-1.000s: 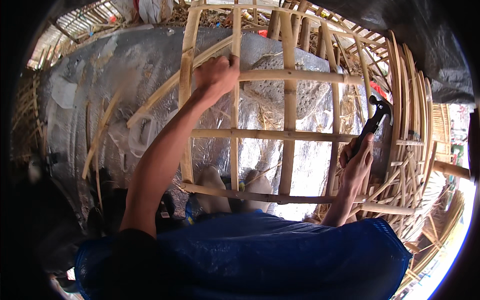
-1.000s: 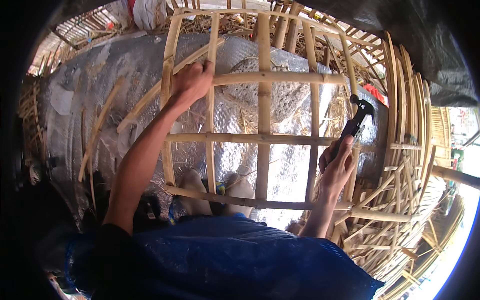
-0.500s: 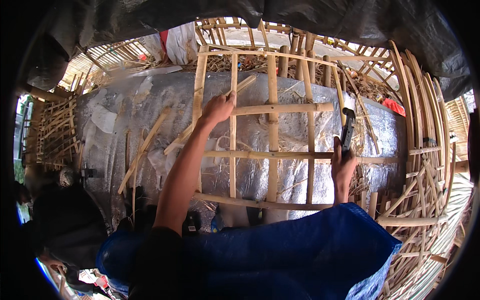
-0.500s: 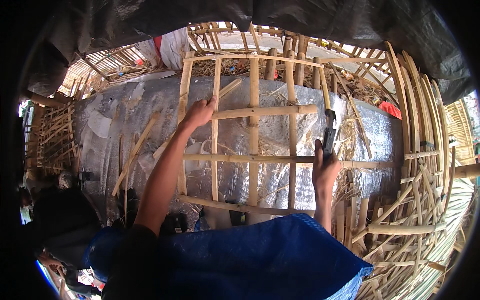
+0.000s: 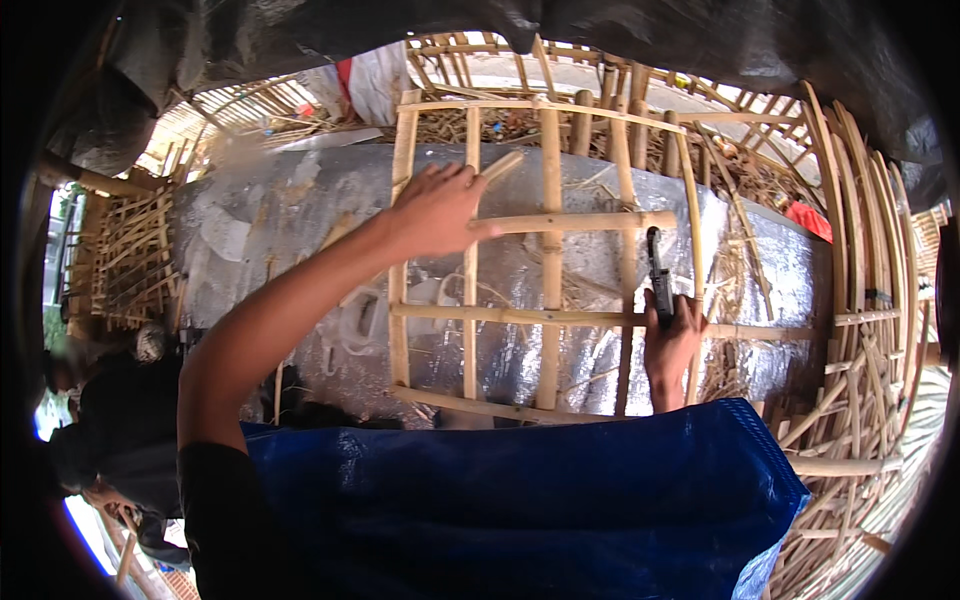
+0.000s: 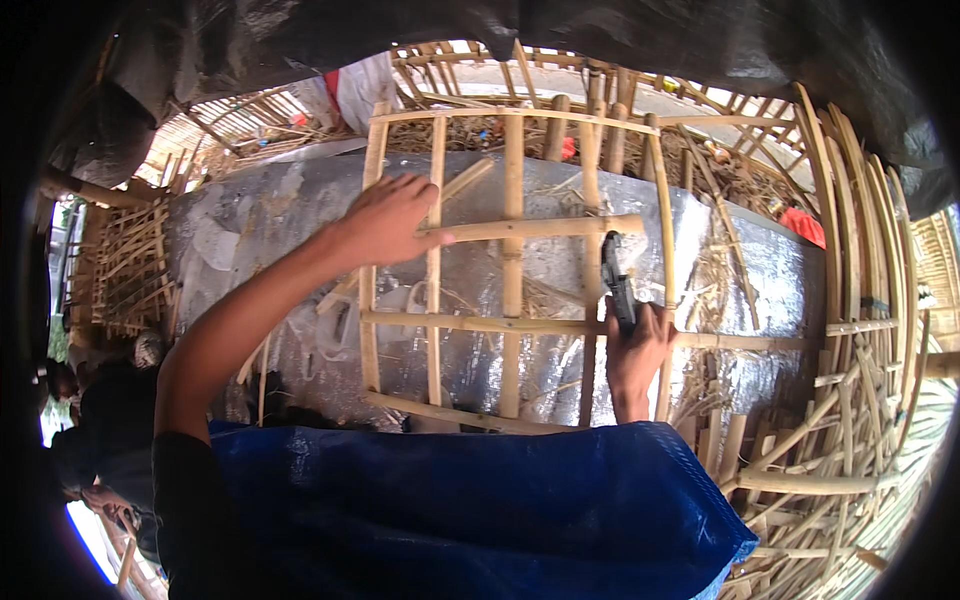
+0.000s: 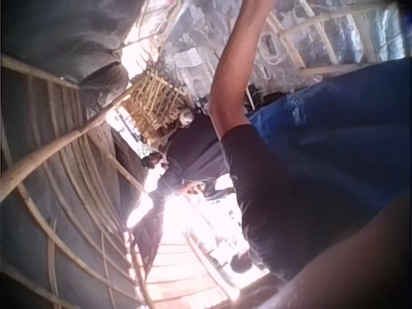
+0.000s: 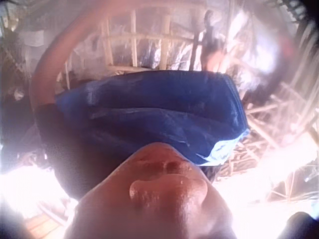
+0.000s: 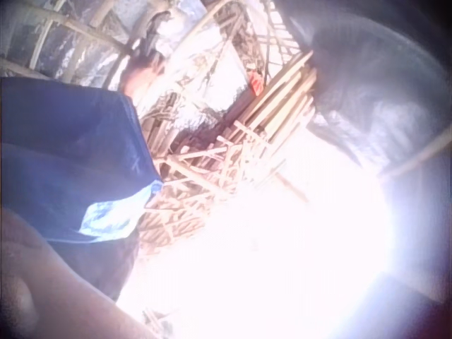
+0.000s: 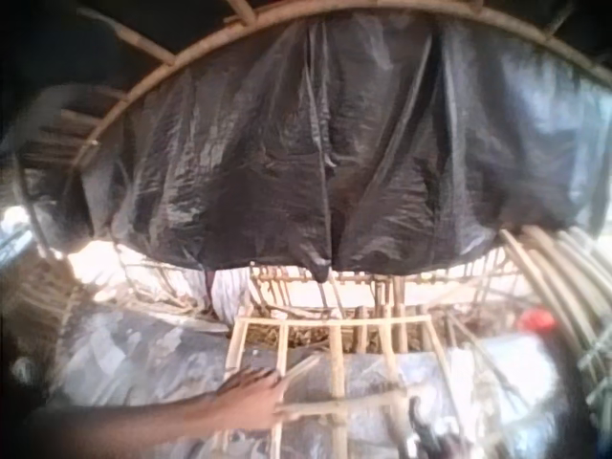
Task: The person assembles a wooden grid frame by hammering small nails into the junctions of narrow wooden slats while holding them in place by hand.
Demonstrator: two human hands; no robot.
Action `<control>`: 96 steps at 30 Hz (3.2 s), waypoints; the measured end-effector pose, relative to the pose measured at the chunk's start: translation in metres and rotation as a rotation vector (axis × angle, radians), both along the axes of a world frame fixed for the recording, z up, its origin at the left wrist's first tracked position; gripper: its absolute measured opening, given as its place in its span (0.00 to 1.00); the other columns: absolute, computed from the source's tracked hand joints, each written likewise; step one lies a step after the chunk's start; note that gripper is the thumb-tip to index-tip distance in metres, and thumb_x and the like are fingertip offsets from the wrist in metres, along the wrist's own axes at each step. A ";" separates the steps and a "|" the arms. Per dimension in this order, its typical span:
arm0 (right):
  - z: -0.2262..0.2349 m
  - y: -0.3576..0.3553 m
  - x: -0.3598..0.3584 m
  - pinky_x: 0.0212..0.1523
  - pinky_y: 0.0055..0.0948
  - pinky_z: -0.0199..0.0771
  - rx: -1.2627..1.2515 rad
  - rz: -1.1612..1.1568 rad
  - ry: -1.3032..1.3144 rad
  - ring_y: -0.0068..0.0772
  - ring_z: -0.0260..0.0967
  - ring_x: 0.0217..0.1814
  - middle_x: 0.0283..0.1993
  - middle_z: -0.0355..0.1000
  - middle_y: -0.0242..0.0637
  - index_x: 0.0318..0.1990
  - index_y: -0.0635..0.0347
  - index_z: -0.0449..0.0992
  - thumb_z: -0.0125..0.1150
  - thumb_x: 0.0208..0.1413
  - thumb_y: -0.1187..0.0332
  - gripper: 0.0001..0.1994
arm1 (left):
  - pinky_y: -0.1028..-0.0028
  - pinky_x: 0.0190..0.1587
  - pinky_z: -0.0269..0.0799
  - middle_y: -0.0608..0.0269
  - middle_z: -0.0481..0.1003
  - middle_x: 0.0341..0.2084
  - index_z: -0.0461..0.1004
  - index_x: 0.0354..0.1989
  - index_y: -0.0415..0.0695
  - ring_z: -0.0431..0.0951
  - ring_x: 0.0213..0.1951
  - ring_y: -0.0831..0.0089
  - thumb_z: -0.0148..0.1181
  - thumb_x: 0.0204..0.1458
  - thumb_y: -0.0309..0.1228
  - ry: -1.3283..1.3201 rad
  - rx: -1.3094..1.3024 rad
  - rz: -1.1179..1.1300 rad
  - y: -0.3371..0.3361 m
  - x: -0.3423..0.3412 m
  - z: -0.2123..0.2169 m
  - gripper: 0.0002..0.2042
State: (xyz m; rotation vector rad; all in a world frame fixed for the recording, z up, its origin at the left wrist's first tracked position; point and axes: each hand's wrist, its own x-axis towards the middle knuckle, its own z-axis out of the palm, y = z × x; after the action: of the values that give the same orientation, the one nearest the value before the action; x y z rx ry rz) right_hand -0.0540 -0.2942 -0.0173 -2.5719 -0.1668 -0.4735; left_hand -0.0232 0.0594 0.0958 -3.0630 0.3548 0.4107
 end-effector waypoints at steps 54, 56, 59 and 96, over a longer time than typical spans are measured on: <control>0.046 -0.020 0.105 0.14 0.33 0.63 0.218 -0.161 -0.073 0.29 0.62 0.09 0.14 0.71 0.37 0.18 0.64 0.78 0.69 0.50 0.40 0.31 | 0.53 0.60 0.67 0.47 0.77 0.47 0.75 0.55 0.41 0.76 0.53 0.53 0.49 0.55 0.67 -0.276 -0.783 0.752 0.070 0.050 -0.052 0.38; 0.038 -0.011 0.128 0.14 0.33 0.66 0.116 -0.147 -0.034 0.31 0.65 0.10 0.14 0.72 0.37 0.18 0.63 0.79 0.68 0.48 0.37 0.32 | 0.52 0.63 0.63 0.41 0.74 0.51 0.74 0.56 0.39 0.72 0.58 0.51 0.52 0.48 0.72 0.041 -0.707 0.625 0.053 0.046 -0.062 0.44; 0.028 0.004 0.151 0.17 0.34 0.70 -0.004 -0.206 0.111 0.32 0.68 0.12 0.15 0.73 0.37 0.19 0.60 0.80 0.69 0.39 0.29 0.35 | 0.45 0.70 0.48 0.34 0.60 0.63 0.66 0.62 0.37 0.60 0.67 0.46 0.59 0.32 0.78 -0.178 -0.471 0.360 -0.022 0.027 -0.097 0.58; -0.014 0.046 0.155 0.73 0.61 0.30 0.364 -0.462 0.437 0.60 0.58 0.65 0.47 0.76 0.62 0.42 0.72 0.82 0.70 0.41 0.41 0.36 | 0.34 0.67 0.47 0.28 0.58 0.61 0.52 0.66 0.23 0.60 0.63 0.39 0.77 0.11 0.63 -0.341 -0.343 -0.054 -0.162 0.005 -0.108 0.73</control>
State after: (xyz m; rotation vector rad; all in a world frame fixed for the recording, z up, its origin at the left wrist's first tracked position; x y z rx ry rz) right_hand 0.1013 -0.2485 -0.0315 -2.2713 0.6192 -0.0753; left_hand -0.0185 -0.1031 -0.0121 -3.3523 0.5375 -0.1989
